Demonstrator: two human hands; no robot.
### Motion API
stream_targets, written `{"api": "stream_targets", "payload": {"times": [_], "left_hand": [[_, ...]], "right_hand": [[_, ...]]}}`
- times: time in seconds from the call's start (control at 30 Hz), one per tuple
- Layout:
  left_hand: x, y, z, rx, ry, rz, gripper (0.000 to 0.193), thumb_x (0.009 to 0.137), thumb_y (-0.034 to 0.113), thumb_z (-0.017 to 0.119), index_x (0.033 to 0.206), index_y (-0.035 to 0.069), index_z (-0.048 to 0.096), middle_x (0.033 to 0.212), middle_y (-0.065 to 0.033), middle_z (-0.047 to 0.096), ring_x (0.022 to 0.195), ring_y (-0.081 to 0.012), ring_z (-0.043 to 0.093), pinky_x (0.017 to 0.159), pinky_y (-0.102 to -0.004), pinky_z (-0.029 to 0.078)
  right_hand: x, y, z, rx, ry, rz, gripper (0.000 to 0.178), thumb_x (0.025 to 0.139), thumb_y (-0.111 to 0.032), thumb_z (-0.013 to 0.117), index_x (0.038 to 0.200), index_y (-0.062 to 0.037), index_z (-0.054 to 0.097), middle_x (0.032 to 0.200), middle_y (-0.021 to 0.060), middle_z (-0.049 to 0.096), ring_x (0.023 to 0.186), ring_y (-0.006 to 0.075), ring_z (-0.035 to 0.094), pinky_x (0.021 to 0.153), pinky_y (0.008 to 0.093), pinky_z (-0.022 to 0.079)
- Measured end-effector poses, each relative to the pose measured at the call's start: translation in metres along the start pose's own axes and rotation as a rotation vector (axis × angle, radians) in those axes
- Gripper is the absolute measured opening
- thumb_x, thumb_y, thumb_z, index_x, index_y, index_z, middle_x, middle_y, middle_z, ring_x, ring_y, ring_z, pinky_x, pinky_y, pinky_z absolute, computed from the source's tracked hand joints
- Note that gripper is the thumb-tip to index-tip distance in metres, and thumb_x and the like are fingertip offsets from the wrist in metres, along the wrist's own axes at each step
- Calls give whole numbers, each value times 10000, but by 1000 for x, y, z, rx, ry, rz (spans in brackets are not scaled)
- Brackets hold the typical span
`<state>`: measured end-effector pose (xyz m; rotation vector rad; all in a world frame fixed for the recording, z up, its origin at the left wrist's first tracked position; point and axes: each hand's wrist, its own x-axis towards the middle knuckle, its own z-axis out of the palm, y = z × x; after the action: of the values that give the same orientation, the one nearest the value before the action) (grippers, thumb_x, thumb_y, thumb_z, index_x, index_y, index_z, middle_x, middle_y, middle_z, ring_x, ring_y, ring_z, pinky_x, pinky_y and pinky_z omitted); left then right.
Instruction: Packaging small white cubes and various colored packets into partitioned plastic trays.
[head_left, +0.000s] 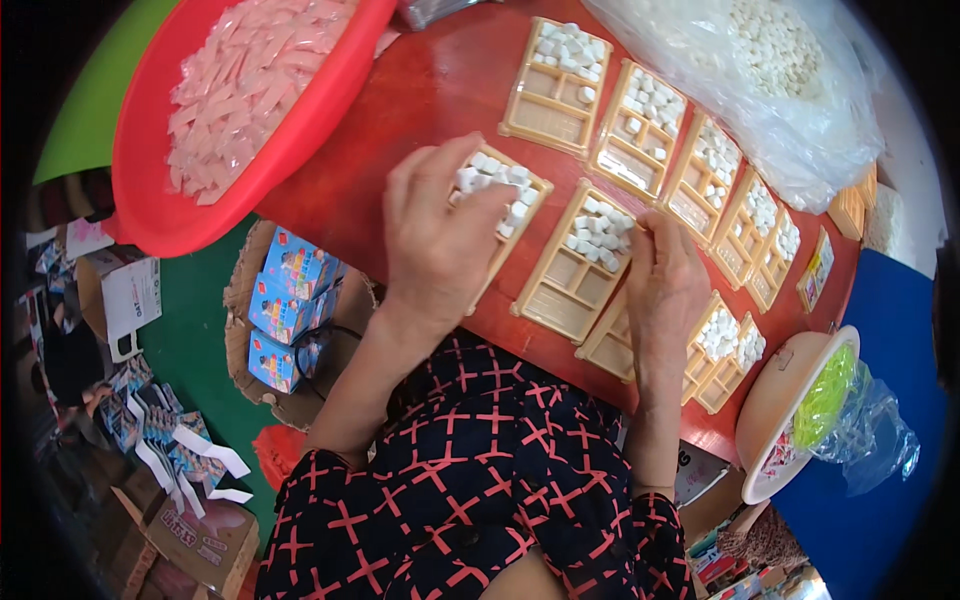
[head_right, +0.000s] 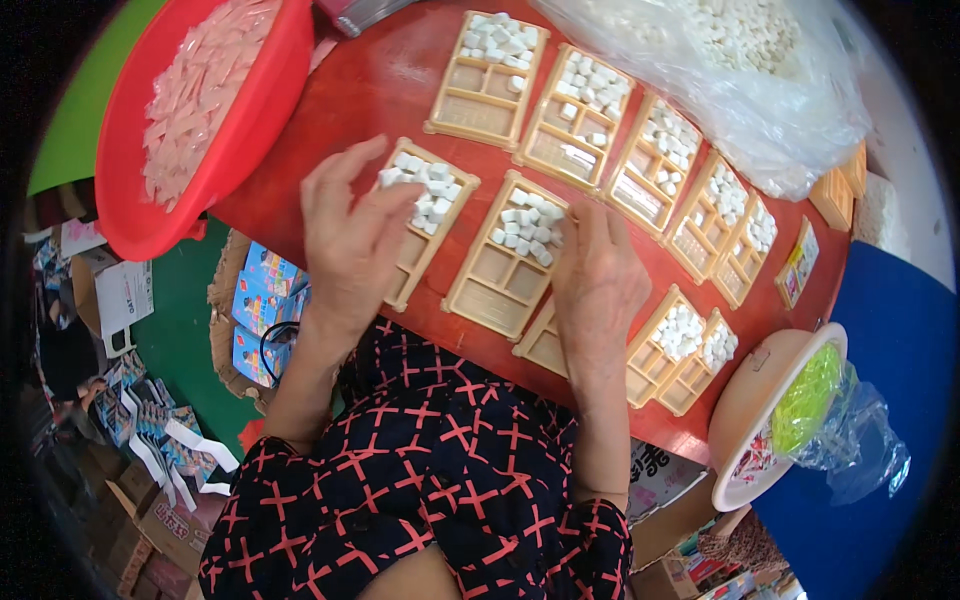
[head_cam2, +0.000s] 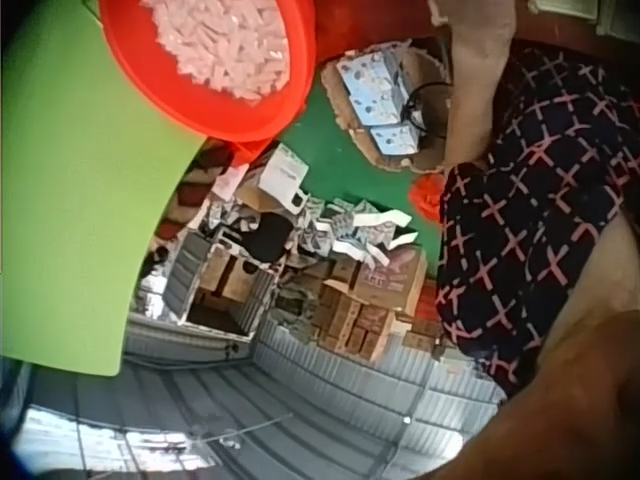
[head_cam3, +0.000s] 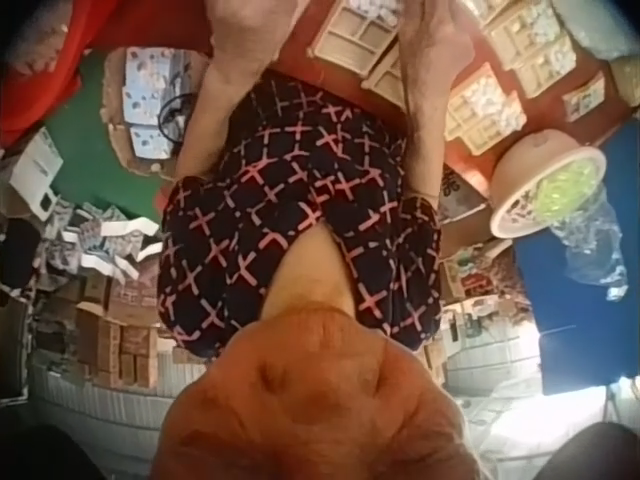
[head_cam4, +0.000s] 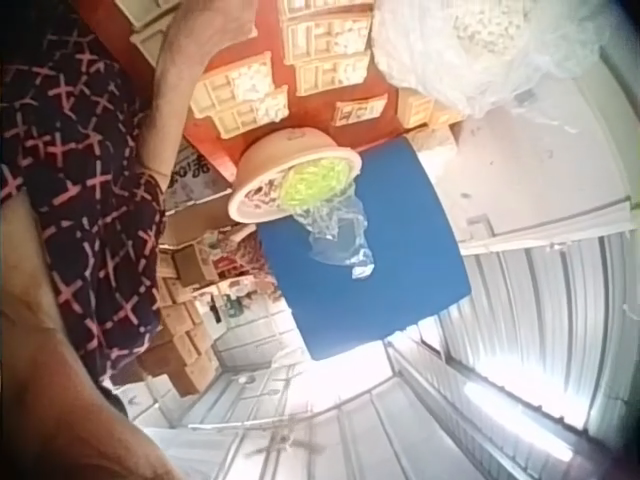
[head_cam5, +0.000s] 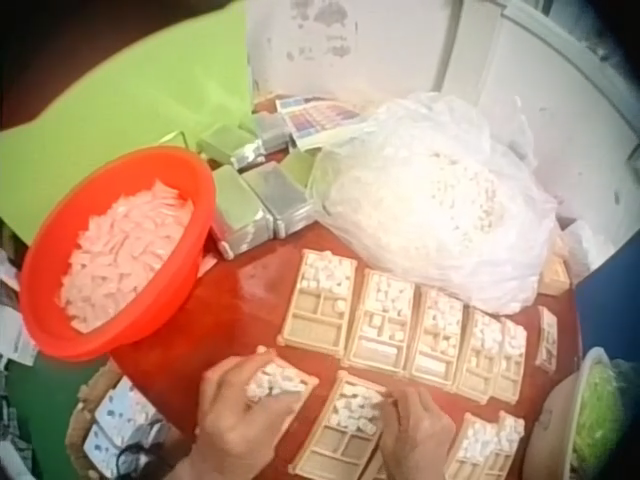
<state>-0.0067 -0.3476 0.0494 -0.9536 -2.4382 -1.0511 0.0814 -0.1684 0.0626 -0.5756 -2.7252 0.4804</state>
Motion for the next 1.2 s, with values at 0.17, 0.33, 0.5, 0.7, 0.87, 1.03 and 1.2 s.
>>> {"api": "stream_targets", "payload": {"times": [0.17,0.33,0.5,0.7,0.87,1.03,1.2], "left_hand": [[-11,-24,-15,-28,17,-283,216,729,-24,667,934,44,663,1122,-121,557,1002,-270,524,843,-347,443],[-14,-32,-10,-137,52,-216,257,695,-26,674,940,42,642,940,-100,562,822,-267,550,720,-357,463],[-8,-35,-5,-183,-7,-145,334,653,-47,678,972,26,613,921,-102,554,818,-287,550,702,-368,474],[-7,-33,-2,-220,-66,-111,383,637,-74,685,1004,17,624,934,-109,580,842,-279,576,723,-357,490],[-5,-34,2,-217,-47,-58,329,629,-36,694,943,15,614,899,-104,571,804,-287,558,691,-361,481],[-5,-32,-4,-189,-57,-65,329,640,-33,695,958,20,630,947,-103,591,855,-277,560,733,-354,478],[-1,-21,-2,-98,-23,-25,327,649,-23,706,965,41,650,1001,-96,600,926,-292,548,763,-358,479]], "right_hand": [[6,-3,0,29,21,-27,79,790,-18,618,867,-33,608,804,108,615,683,250,611,595,307,472],[11,-8,0,-2,-14,4,85,789,-6,619,872,-23,616,785,95,612,675,213,608,611,287,474],[30,-48,16,340,-112,-211,180,769,-8,637,945,-43,639,918,100,607,785,219,605,665,292,481],[38,-59,38,282,-252,-281,198,733,-17,662,927,-55,656,901,92,604,781,225,612,672,314,486],[36,-57,41,334,-231,-251,150,713,-8,671,860,-33,654,854,93,603,735,235,613,638,308,482],[16,-39,13,444,-119,-180,136,710,28,671,838,-10,643,819,88,597,699,189,594,604,270,459],[-3,-8,10,436,-58,-14,162,716,49,663,866,-11,653,821,69,596,704,139,571,596,236,446]]}}
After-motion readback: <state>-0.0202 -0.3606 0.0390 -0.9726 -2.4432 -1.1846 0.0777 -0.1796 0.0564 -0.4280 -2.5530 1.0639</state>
